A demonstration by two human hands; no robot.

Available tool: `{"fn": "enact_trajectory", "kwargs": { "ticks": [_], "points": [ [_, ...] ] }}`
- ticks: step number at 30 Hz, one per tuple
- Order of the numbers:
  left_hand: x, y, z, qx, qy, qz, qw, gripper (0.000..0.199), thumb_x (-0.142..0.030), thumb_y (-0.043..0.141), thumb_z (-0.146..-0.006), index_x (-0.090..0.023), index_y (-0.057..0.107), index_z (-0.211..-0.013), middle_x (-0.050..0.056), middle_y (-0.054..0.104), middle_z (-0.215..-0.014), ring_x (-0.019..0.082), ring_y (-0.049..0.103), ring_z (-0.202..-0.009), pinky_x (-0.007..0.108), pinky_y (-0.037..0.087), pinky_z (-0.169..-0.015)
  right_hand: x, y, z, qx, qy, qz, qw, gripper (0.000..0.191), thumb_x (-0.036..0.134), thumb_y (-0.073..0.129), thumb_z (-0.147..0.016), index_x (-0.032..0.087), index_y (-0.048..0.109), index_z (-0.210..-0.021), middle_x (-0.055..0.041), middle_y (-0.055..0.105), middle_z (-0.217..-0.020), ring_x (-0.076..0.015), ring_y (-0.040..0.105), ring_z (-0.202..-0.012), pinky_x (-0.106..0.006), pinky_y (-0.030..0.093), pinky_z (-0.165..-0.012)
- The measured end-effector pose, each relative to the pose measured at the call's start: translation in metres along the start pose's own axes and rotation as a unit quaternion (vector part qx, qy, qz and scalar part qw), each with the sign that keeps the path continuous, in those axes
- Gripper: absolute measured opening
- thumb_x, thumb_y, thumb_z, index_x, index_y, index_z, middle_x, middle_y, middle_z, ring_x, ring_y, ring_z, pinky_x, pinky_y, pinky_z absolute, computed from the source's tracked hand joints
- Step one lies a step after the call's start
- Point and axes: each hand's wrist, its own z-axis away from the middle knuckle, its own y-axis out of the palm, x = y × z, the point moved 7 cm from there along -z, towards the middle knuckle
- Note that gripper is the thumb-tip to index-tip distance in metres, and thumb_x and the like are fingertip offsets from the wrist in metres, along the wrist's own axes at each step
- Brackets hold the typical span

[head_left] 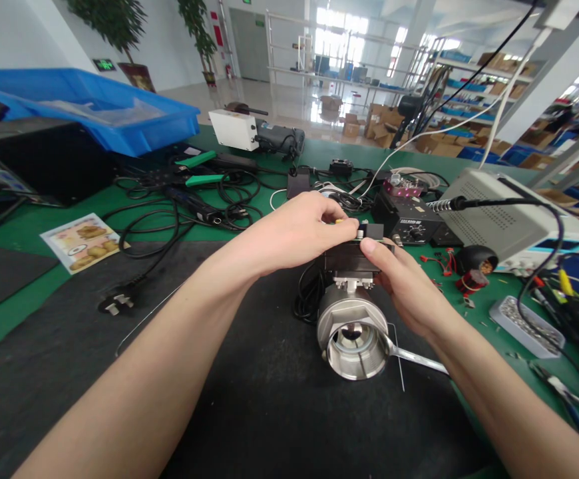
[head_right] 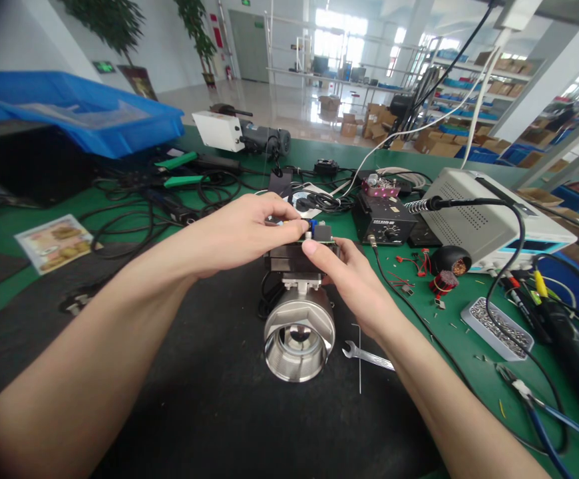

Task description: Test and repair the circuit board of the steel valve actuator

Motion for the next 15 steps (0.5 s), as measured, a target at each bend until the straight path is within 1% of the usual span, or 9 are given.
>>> {"fn": "enact_trajectory", "kwargs": {
  "ticks": [7,11,15],
  "points": [
    [0.0001,0.0001,-0.0007,0.003,0.013,-0.012,1.0,0.028,-0.042,0.056,-0.089,-0.022,0.075,-0.081,0.003,0.068,-0.09,0.022,0.063,-0.084,0.031,0.038,-0.065,0.0008,0.0004,-0.0002,0.0,-0.009,-0.006,1.0,0.05,0.064,0.069,-0.088,0.025,0.066,-0.119,-0.0064,0.07,-0.116,-0.0277,0.063,-0.109,-0.037,0.053,-0.081],
    [0.0,-0.0003,-0.0001,0.006,0.012,-0.014,1.0,0.027,-0.041,0.056,-0.089,-0.022,0.074,-0.081,0.004,0.067,-0.089,0.022,0.062,-0.083,0.031,0.037,-0.066,0.0008,0.0002,0.0001,0.002,-0.007,0.0,1.0,0.05,0.064,0.069,-0.088,0.026,0.066,-0.12,-0.0063,0.07,-0.118,-0.0278,0.063,-0.111,-0.037,0.053,-0.082],
    [0.0005,0.0,0.0002,0.007,0.007,-0.014,1.0,0.028,-0.042,0.057,-0.09,-0.023,0.074,-0.08,0.004,0.068,-0.089,0.023,0.063,-0.084,0.032,0.038,-0.067,0.0008,-0.0007,0.0002,-0.001,-0.009,0.004,1.0,0.052,0.065,0.069,-0.087,0.026,0.066,-0.121,-0.0059,0.071,-0.118,-0.0276,0.064,-0.108,-0.039,0.053,-0.084]
  ]
}}
